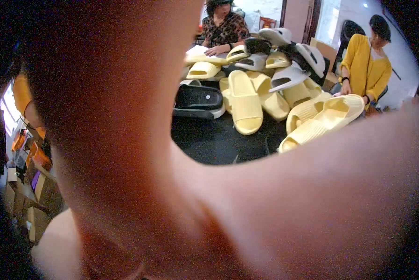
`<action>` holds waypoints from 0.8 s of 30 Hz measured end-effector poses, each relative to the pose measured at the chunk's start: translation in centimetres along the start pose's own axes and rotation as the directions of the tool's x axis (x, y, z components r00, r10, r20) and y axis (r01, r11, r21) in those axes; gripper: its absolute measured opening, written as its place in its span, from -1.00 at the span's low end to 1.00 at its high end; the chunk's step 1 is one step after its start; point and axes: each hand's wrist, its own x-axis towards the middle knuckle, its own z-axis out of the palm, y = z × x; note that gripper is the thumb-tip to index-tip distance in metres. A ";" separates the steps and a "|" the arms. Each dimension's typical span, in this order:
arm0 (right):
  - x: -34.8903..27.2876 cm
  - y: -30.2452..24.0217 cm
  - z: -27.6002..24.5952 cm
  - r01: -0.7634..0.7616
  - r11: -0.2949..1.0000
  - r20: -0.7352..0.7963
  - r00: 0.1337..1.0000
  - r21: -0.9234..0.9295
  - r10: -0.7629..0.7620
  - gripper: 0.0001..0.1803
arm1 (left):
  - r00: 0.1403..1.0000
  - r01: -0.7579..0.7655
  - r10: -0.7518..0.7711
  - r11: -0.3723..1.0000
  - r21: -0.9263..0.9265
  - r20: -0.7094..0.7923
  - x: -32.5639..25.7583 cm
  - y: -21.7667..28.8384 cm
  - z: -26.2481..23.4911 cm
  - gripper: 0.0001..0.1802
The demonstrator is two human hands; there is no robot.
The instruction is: The recorder is using a pair of snips or small scissors to trim excess threads or material from various slippers on a workbench in a factory setting.
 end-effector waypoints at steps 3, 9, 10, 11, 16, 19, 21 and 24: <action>-0.4 0.1 1.6 -0.046 0.996 0.015 0.999 0.074 0.045 -0.77 | 0.994 0.040 -0.033 0.997 0.066 -0.100 -0.5 0.9 -0.6 -0.34; -0.7 0.3 1.0 -0.081 0.968 -0.079 0.992 0.237 0.102 -0.80 | 0.966 0.190 -0.164 0.975 0.116 -0.200 2.2 0.7 -3.4 -0.42; -0.8 0.3 0.1 -0.071 0.962 -0.113 0.988 0.263 0.104 -0.81 | 0.961 0.218 -0.193 0.969 0.116 -0.197 2.1 0.4 -3.5 -0.43; -1.2 -0.4 0.5 -0.070 0.955 -0.073 0.993 0.288 0.095 -0.81 | 0.955 0.230 -0.187 0.957 0.176 -0.231 2.3 0.3 -3.2 -0.44; -2.3 15.8 -17.5 -0.195 0.967 -0.040 0.978 0.161 0.204 -0.63 | 0.906 0.399 -0.148 0.612 0.683 -0.396 -1.3 1.7 -8.2 -0.40; -2.6 16.0 -17.1 -0.212 0.966 -0.026 0.976 0.150 0.218 -0.66 | 0.749 0.546 0.289 0.241 0.802 -0.597 -6.2 3.2 -17.1 -0.43; -2.9 15.8 -16.6 -0.214 0.965 0.010 0.977 0.149 0.215 -0.67 | 0.599 0.627 0.557 0.121 0.770 -0.575 -9.9 6.2 -21.9 -0.44; -2.7 16.0 -16.2 -0.194 0.967 0.018 0.981 0.163 0.194 -0.64 | 0.446 0.653 0.631 0.255 0.713 -0.635 -13.6 8.9 -26.6 -0.45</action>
